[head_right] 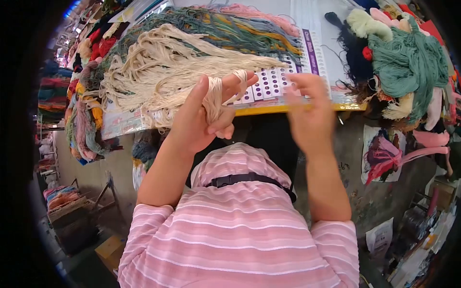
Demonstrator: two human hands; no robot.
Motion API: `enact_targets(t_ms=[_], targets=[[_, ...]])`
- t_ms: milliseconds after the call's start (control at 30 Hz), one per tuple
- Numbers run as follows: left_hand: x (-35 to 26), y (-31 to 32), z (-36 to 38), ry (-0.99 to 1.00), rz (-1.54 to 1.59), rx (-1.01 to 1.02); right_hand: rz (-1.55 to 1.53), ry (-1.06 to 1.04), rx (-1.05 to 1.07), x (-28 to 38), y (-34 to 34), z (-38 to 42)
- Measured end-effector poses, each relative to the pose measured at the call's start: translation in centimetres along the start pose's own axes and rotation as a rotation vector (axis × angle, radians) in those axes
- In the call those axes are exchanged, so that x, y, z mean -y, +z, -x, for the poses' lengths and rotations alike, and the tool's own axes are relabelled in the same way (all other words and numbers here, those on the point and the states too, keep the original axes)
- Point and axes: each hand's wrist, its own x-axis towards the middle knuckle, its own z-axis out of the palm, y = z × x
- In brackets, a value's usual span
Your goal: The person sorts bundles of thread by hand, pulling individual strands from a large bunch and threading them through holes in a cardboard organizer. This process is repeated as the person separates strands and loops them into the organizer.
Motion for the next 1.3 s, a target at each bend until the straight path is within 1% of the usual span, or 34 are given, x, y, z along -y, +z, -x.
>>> enact_targets(t_ms=[67,133,233,333,367,400,433,467,500,533,600,700,800,900,933,1033,1133,1200,1233,1300], targets=[[0.0,-0.3,0.5,0.018,0.021,0.002,-0.080,-0.098,0.146,1.2,3.5,-0.4],[0.1,-1.1,1.1,-0.027,0.001,-0.048,-0.163,-0.073,0.238,1.7,5.6,-0.9],[0.5,-2.5,2.0,-0.022,0.018,-0.138,-0.443,0.161,0.375,1.2,7.6,-1.0],[0.4,-4.1,2.7,0.049,0.219,-0.187,-0.949,0.630,0.399,1.6,8.0,-0.8],[0.3,-4.1,2.7,0.074,0.268,-0.207,-0.984,0.607,0.528,0.6,7.9,-0.9],[0.3,-4.3,2.8,0.095,0.315,-0.223,-0.836,0.613,0.544,1.6,8.3,-0.8],[0.5,-4.5,3.0,0.086,0.258,-0.212,-0.688,0.615,0.553,3.6,8.7,-0.9],[0.6,-4.8,2.9,0.064,0.291,-0.166,-0.538,0.613,0.558,4.7,8.9,-0.9],[0.7,-5.0,2.8,0.043,0.325,-0.116,-0.455,0.551,0.595,4.1,9.4,-0.7],[0.8,-5.1,2.6,0.024,0.361,-0.064,-0.497,0.551,0.593,3.7,9.8,-0.4],[0.7,-5.1,2.5,0.022,0.328,-0.074,-0.576,0.547,0.590,3.3,10.3,-0.2],[0.3,-5.5,2.7,0.023,0.342,-0.075,-0.585,0.533,0.613,3.3,10.5,-0.3],[0.1,-6.3,2.7,0.023,0.336,-0.026,-0.655,0.624,0.649,2.8,10.3,-0.7],[0.3,-7.8,2.6,0.046,0.359,0.029,-0.807,0.660,0.577,2.7,10.9,-0.6],[0.2,-8.2,2.6,0.058,0.375,0.045,-0.813,0.649,0.567,2.6,11.0,-0.8],[-0.8,-7.7,3.0,0.057,0.284,-0.280,-0.835,0.637,0.542,2.4,11.2,-1.0],[-0.8,-9.2,3.3,0.144,0.095,-0.172,-0.868,0.647,0.541,2.5,11.3,-1.2],[-0.7,-9.9,3.5,0.098,0.042,-0.158,-0.901,0.641,0.554,2.2,11.6,-1.1],[-0.6,-10.0,3.5,0.075,0.016,-0.151,-0.857,0.637,0.570,2.4,11.6,-1.1],[-1.2,-9.1,3.4,0.097,-0.015,-0.163,-0.769,0.629,0.602,2.9,11.5,-1.1]])
